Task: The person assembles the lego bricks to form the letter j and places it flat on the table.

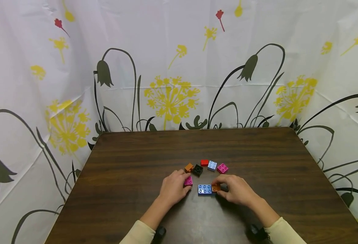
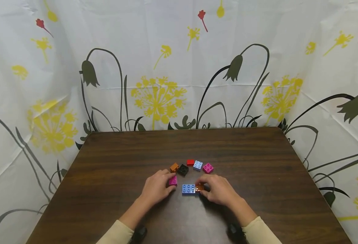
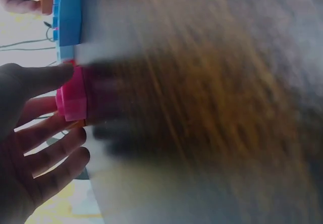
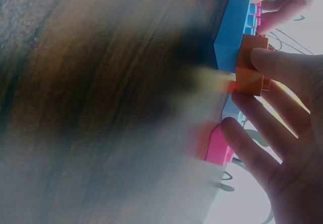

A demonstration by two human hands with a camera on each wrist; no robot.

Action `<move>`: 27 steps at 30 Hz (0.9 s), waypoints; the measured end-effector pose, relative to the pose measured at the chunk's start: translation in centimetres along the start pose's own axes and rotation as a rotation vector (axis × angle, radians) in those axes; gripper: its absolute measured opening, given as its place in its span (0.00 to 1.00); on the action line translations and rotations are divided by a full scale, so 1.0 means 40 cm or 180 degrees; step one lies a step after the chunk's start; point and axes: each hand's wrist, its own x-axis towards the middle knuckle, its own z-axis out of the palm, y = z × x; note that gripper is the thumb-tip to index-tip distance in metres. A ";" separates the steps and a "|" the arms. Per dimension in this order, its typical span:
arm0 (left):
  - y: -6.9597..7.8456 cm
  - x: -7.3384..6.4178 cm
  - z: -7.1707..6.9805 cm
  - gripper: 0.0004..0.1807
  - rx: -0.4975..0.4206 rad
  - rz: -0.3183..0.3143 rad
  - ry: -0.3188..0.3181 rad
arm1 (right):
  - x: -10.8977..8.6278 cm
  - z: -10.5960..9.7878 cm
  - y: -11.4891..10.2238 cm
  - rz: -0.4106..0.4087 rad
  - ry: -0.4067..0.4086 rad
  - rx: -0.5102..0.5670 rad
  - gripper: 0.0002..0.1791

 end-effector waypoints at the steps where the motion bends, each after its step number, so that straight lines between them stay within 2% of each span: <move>1: 0.000 0.000 0.003 0.23 0.0006 0.0000 0.0017 | 0.000 0.000 0.000 0.0000 -0.0002 -0.0005 0.15; 9: -0.005 -0.005 0.007 0.19 -0.0010 0.0024 0.0101 | -0.001 0.002 0.001 0.0015 -0.0033 -0.0020 0.15; 14: -0.003 -0.006 -0.007 0.20 -0.0199 0.0045 0.0113 | 0.001 -0.001 0.001 0.0028 -0.0024 -0.0007 0.15; 21: 0.030 -0.009 -0.034 0.22 -0.0581 0.0206 -0.0098 | 0.000 -0.003 0.002 0.0042 -0.0059 0.0000 0.15; 27: 0.038 -0.005 -0.027 0.21 -0.0554 0.0353 -0.0248 | 0.003 -0.003 0.002 0.0035 -0.0062 0.0035 0.16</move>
